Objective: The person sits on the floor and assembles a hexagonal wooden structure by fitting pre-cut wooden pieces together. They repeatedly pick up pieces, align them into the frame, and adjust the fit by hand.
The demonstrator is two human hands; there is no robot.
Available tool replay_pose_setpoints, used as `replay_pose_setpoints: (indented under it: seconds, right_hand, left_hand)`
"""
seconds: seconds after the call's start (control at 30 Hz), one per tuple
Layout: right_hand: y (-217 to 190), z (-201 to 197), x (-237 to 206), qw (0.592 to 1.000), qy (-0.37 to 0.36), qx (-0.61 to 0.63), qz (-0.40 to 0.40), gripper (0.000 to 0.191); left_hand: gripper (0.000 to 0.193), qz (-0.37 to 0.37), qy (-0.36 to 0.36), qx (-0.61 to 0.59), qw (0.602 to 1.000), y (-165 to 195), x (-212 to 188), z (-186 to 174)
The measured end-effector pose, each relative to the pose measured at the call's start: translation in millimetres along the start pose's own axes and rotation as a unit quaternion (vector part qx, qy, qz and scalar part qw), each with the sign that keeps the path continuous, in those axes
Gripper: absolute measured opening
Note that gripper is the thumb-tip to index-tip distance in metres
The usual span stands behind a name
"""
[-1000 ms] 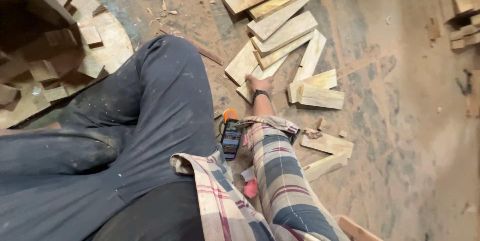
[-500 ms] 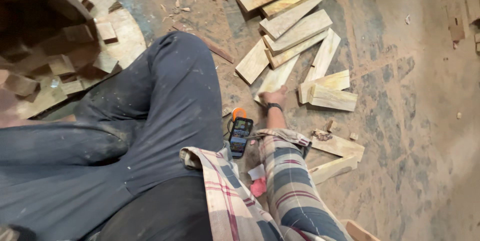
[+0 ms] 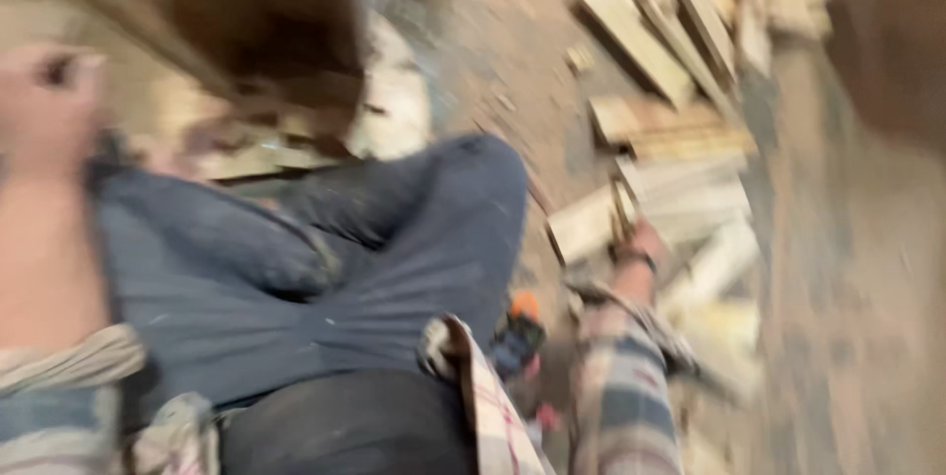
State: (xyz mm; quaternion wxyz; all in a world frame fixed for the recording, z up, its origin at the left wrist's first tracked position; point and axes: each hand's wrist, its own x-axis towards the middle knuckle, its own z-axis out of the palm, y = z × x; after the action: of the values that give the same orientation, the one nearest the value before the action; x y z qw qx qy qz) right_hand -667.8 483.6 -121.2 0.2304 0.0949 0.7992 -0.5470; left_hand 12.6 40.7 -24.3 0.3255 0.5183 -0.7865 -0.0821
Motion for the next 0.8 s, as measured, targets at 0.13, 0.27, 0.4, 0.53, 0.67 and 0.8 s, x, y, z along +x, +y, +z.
replay_pose_setpoints:
  seconds: [0.13,0.27,0.4,0.53,0.67,0.8]
  right_hand:
    - [-6,12,10,0.993,-0.047,0.088,0.057,0.026]
    - [0,-17,10,0.972,-0.068,0.21,0.083,0.015]
    - [25,-43,-47,0.938,-0.062,0.335,0.058,0.022]
    - [37,-48,-104,0.942,-0.094,0.313,0.073,0.028]
    - [12,-48,-134,0.934,-0.1,0.328,-0.104,0.026]
    - [-10,-30,-202,0.941,-0.076,0.249,-0.217,0.022]
  left_hand:
    - [0.01,-0.04,0.063,-0.004,0.997,26,0,-15]
    - [0.011,-0.1,0.107,-0.052,0.988,46,9,-17]
    - [0.011,-0.118,0.156,-0.112,0.974,51,17,-15]
    - [0.011,-0.101,0.181,-0.11,0.972,54,23,-18]
    - [0.014,-0.082,0.2,-0.171,0.961,64,16,-32]
    - [0.012,-0.095,0.2,-0.233,0.947,89,-13,-60]
